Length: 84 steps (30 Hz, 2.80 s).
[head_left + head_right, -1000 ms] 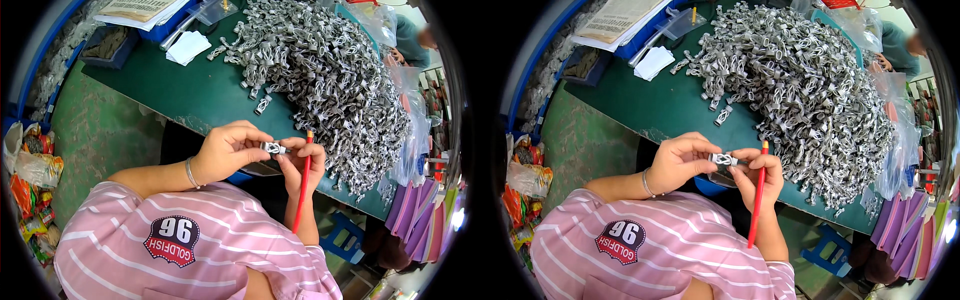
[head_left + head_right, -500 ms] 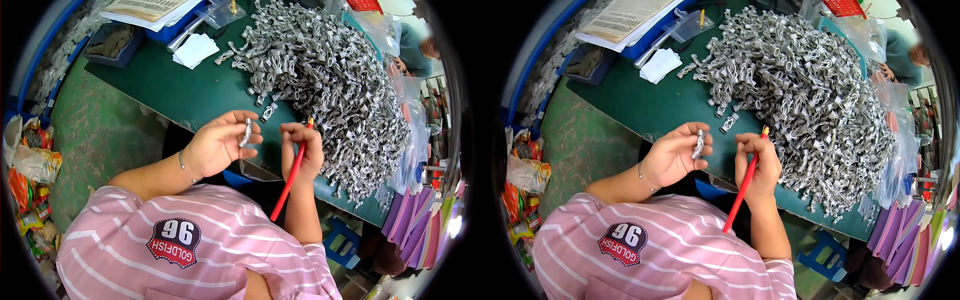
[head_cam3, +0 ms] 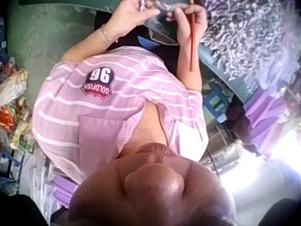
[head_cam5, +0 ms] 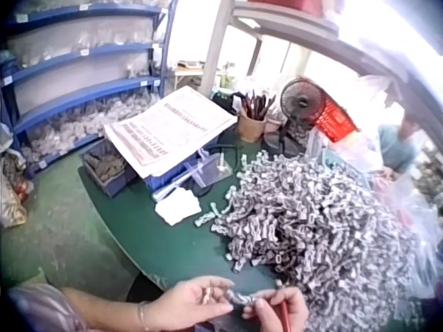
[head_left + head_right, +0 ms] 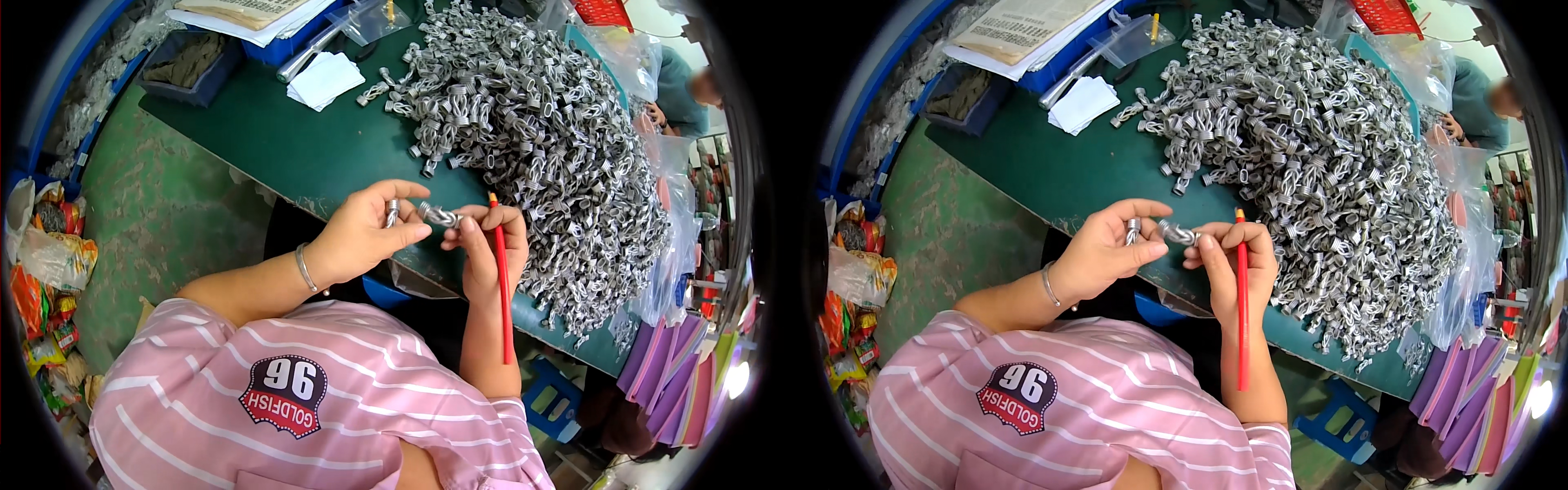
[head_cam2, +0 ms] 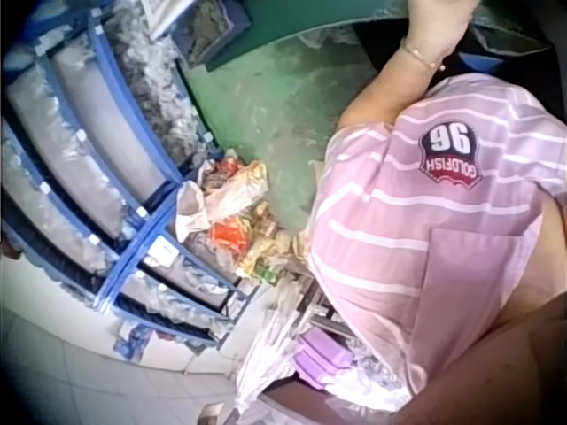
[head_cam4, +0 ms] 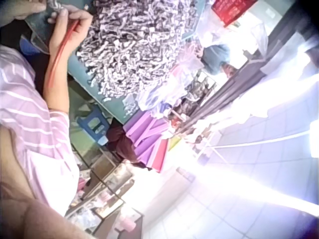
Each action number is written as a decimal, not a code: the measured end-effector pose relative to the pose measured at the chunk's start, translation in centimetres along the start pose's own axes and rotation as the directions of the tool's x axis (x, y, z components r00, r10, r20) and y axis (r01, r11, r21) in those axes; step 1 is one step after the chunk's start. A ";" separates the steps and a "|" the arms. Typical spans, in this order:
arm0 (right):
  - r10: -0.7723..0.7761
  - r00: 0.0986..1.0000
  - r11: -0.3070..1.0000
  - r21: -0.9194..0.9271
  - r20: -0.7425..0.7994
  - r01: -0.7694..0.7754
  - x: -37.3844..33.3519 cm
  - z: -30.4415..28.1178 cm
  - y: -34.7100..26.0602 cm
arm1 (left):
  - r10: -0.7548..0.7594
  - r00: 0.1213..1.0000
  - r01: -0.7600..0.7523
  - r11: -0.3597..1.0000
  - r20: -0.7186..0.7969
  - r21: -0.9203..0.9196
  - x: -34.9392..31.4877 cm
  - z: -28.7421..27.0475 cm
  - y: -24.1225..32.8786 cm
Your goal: The person assembles metal hooks by fitting two small metal parts together by hand, then places the assembled hooks into a clear plastic bag.
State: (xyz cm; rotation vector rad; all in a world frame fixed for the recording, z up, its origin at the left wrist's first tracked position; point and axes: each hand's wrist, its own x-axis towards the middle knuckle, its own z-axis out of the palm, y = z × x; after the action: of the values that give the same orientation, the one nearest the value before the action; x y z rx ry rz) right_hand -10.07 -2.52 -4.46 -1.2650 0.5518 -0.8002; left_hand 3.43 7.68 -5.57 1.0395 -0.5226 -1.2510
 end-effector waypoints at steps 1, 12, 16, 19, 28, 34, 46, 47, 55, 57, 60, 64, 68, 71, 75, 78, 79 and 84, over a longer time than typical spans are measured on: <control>0.044 0.998 0.994 0.103 0.034 -0.047 -0.2 -0.2 0.1 | -0.002 1.000 0.002 1.000 -0.002 -0.002 0.0 0.0 -0.2; -0.100 0.974 0.955 0.296 0.206 0.035 -1.1 -2.0 1.9 | 0.460 0.860 -0.508 0.734 0.221 0.451 -0.6 1.2 0.5; -0.273 0.956 0.958 0.120 0.109 0.260 -1.8 -1.3 1.6 | 0.479 0.865 -0.499 0.796 0.147 0.343 -0.3 1.2 -0.5; -0.485 0.868 0.862 -0.107 0.107 0.495 -2.0 -0.9 1.1 | 0.238 0.971 -0.240 0.959 0.031 0.149 -0.2 0.9 -0.9; -0.645 0.735 0.662 -0.327 0.209 0.674 -1.4 -0.8 0.5 | -0.259 0.953 0.304 0.824 0.161 -0.478 0.2 1.4 -0.1; -0.654 0.757 0.626 -0.561 0.002 0.542 -0.1 -1.3 2.3 | 0.617 0.786 -0.472 0.547 0.048 0.691 6.7 0.3 3.3; -0.606 0.795 0.677 -0.538 -0.020 0.502 0.0 -1.6 2.3 | 0.641 0.690 -0.515 0.109 0.336 0.850 7.5 1.0 4.1; -0.605 0.796 0.673 -0.543 -0.012 0.503 0.0 -1.5 2.1 | 0.633 0.692 -0.529 0.117 0.347 0.840 6.8 1.1 3.6; -0.473 0.853 0.640 -0.579 0.221 0.505 0.2 -1.6 1.7 | 0.427 0.871 -0.404 0.339 0.244 0.850 5.0 0.6 0.8; -0.504 0.832 0.627 -0.564 0.232 0.538 0.4 -1.2 1.2 | 0.438 0.873 -0.397 0.385 0.214 0.833 5.1 0.2 0.8; -0.504 0.844 0.680 -0.518 0.185 0.520 0.1 -1.4 1.7 | 0.290 0.933 -0.322 0.411 0.213 0.853 4.4 0.7 1.3; -0.332 0.940 0.931 -0.185 -0.075 0.314 -0.4 -1.9 2.3 | 0.169 0.974 -0.226 0.736 0.151 0.638 3.7 1.0 1.4; -0.136 0.988 0.986 0.086 -0.069 0.141 -0.5 -2.0 1.6 | 0.281 0.929 -0.370 0.704 0.241 0.606 3.3 0.5 0.5; -0.107 0.993 0.992 0.066 -0.046 0.110 -0.6 -2.2 1.3 | 0.333 0.901 -0.434 0.723 0.279 0.538 3.0 0.7 0.6; -0.129 0.990 0.975 0.189 0.053 0.117 -0.3 -3.1 1.6 | 0.431 0.827 -0.562 0.604 0.361 0.566 2.5 2.0 1.6; -0.147 0.987 0.951 0.282 0.069 0.122 -0.3 -2.7 1.3 | 0.518 0.747 -0.655 0.463 0.417 0.598 1.9 2.3 2.2; -0.187 0.978 0.936 0.318 0.094 0.149 -0.3 -2.5 1.3 | 0.522 0.746 -0.655 0.465 0.413 0.596 1.7 2.2 2.1; -0.172 0.970 0.960 0.251 0.170 0.126 -0.6 -3.1 1.4 | 0.541 0.701 -0.705 0.433 0.464 0.561 1.6 2.6 2.3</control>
State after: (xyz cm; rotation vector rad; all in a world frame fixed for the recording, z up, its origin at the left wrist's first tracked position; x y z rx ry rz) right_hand -12.43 -3.84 -6.54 -1.1536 0.1994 -0.8339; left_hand 2.93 5.23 -2.66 1.1591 -1.5242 -0.4274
